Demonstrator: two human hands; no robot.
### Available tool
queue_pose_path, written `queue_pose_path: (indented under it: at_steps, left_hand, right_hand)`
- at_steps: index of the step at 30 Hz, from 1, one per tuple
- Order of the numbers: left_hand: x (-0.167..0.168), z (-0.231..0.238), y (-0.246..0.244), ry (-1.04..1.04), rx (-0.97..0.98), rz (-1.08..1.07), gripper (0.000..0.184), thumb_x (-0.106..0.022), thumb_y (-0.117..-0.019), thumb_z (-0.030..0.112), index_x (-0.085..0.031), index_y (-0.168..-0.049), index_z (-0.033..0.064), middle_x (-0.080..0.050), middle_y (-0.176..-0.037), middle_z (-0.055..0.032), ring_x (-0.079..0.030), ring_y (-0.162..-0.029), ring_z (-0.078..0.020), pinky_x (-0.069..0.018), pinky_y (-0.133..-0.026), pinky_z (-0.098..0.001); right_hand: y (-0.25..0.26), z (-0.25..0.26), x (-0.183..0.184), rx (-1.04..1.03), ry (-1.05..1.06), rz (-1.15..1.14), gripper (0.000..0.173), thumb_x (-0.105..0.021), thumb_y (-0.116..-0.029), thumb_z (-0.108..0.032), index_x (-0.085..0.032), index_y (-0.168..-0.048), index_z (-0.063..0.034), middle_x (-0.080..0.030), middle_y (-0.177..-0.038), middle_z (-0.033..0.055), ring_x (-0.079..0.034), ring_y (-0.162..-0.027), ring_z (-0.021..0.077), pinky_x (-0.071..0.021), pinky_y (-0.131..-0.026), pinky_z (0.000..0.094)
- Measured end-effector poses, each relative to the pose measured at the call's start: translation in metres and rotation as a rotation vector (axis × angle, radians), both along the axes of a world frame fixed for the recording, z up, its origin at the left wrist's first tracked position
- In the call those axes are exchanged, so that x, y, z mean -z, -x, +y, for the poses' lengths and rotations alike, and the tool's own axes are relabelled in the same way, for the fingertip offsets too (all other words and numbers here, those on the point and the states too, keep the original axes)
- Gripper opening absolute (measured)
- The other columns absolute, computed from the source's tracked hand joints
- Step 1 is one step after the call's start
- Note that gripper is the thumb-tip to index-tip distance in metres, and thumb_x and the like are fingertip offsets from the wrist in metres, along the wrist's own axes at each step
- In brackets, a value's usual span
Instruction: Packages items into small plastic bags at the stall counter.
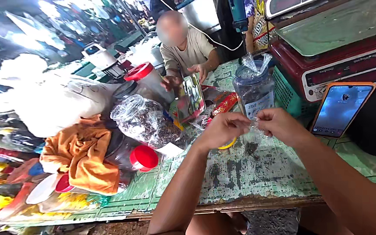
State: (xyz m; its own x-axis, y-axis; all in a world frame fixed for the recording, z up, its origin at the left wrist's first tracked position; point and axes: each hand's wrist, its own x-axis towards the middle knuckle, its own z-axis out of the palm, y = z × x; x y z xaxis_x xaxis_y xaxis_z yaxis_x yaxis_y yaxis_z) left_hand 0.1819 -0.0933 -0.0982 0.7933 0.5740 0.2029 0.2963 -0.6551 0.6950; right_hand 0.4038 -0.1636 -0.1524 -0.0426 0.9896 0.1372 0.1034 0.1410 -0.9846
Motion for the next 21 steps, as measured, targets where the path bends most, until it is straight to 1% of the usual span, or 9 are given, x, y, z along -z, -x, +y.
queue_pose_path:
  at_steps: [3, 5, 8, 11, 12, 14, 16, 18, 21]
  left_hand:
    - [-0.004, 0.054, 0.013, -0.126, -0.348, 0.164, 0.021, -0.059, -0.1018, 0.014, -0.074, -0.112, 0.0044, -0.075, -0.104, -0.0107, -0.072, -0.093, -0.0225, -0.0591, -0.087, -0.0477]
    - [0.01, 0.1, 0.016, -0.168, -0.563, 0.38, 0.024, -0.056, -0.0999, 0.013, -0.074, -0.114, 0.0036, -0.074, -0.107, -0.0185, -0.071, -0.101, -0.0354, -0.0536, -0.091, -0.062]
    - [0.043, 0.145, 0.016, -0.137, -0.693, 0.623, 0.03, -0.061, -0.0943, 0.016, -0.07, -0.118, 0.0002, -0.069, -0.114, -0.0271, -0.067, -0.109, -0.0455, -0.051, -0.092, -0.0707]
    - [0.059, 0.166, 0.01, -0.113, -0.711, 0.727, 0.041, -0.062, -0.099, 0.033, -0.068, -0.112, -0.006, -0.067, -0.113, -0.0301, -0.065, -0.111, -0.0468, -0.0499, -0.093, -0.0688]
    - [0.062, 0.172, 0.011, -0.113, -0.703, 0.722, 0.046, -0.061, -0.1004, 0.038, -0.068, -0.116, -0.005, -0.067, -0.116, -0.0293, -0.064, -0.114, -0.0462, -0.0492, -0.096, -0.0681]
    - [0.067, 0.181, 0.016, -0.1, -0.655, 0.646, 0.046, -0.058, -0.1024, 0.039, -0.067, -0.126, 0.0014, -0.067, -0.122, -0.0265, -0.063, -0.119, -0.0444, -0.0469, -0.1, -0.0677]
    - [0.065, 0.183, 0.021, -0.063, -0.581, 0.554, 0.038, -0.059, -0.1033, 0.032, -0.067, -0.13, 0.0061, -0.068, -0.124, -0.0234, -0.063, -0.12, -0.0416, -0.0456, -0.103, -0.0664]
    - [0.063, 0.182, 0.024, -0.062, -0.536, 0.518, 0.029, -0.066, -0.0977, 0.019, -0.071, -0.124, 0.0075, -0.071, -0.12, -0.0213, -0.066, -0.115, -0.0397, -0.0482, -0.101, -0.0653]
    - [0.064, 0.182, 0.023, -0.108, -0.539, 0.543, 0.026, -0.071, -0.0914, 0.012, -0.074, -0.117, 0.0074, -0.073, -0.112, -0.02, -0.068, -0.109, -0.0393, -0.0509, -0.096, -0.0646]
  right_hand:
    - [-0.001, 0.001, -0.001, 0.04, -0.008, 0.015, 0.009, -0.065, -0.1004, -0.012, -0.067, -0.1, -0.0033, -0.064, -0.079, 0.0062, -0.057, -0.061, 0.0123, -0.0501, -0.056, 0.0267]
    - [0.0, 0.001, -0.001, 0.048, -0.016, 0.004, 0.008, -0.066, -0.1001, -0.011, -0.067, -0.098, -0.0041, -0.063, -0.077, 0.0054, -0.057, -0.06, 0.0118, -0.0502, -0.056, 0.0257]
    - [0.002, 0.004, 0.002, 0.048, -0.036, -0.006, 0.006, -0.067, -0.0982, -0.008, -0.067, -0.094, -0.0032, -0.063, -0.074, 0.006, -0.056, -0.058, 0.0121, -0.0496, -0.055, 0.0257]
    - [0.003, 0.003, 0.001, 0.047, -0.022, 0.005, 0.006, -0.067, -0.0975, -0.006, -0.067, -0.092, -0.003, -0.062, -0.072, 0.005, -0.056, -0.057, 0.0107, -0.0492, -0.055, 0.0241]
    - [0.004, 0.003, 0.0, 0.048, -0.015, 0.011, 0.006, -0.067, -0.0973, -0.006, -0.066, -0.092, -0.0027, -0.061, -0.072, 0.0049, -0.056, -0.057, 0.0105, -0.049, -0.055, 0.0238]
    - [0.004, 0.003, 0.0, 0.053, -0.01, 0.016, 0.006, -0.067, -0.0966, -0.005, -0.067, -0.091, -0.0024, -0.061, -0.072, 0.0046, -0.056, -0.057, 0.0101, -0.049, -0.055, 0.0233]
    - [0.005, 0.003, -0.001, 0.055, -0.008, 0.009, 0.006, -0.067, -0.0965, -0.005, -0.067, -0.091, -0.0027, -0.061, -0.072, 0.0044, -0.056, -0.058, 0.0101, -0.0491, -0.055, 0.0233]
    - [0.006, 0.003, 0.0, 0.054, -0.003, 0.0, 0.005, -0.068, -0.0965, -0.005, -0.067, -0.092, -0.003, -0.061, -0.072, 0.0044, -0.056, -0.058, 0.0102, -0.0487, -0.055, 0.0233]
    - [0.007, 0.003, 0.0, 0.058, -0.003, -0.002, 0.006, -0.068, -0.0965, -0.006, -0.068, -0.091, -0.0035, -0.062, -0.071, 0.0045, -0.056, -0.057, 0.0104, -0.0484, -0.054, 0.0231]
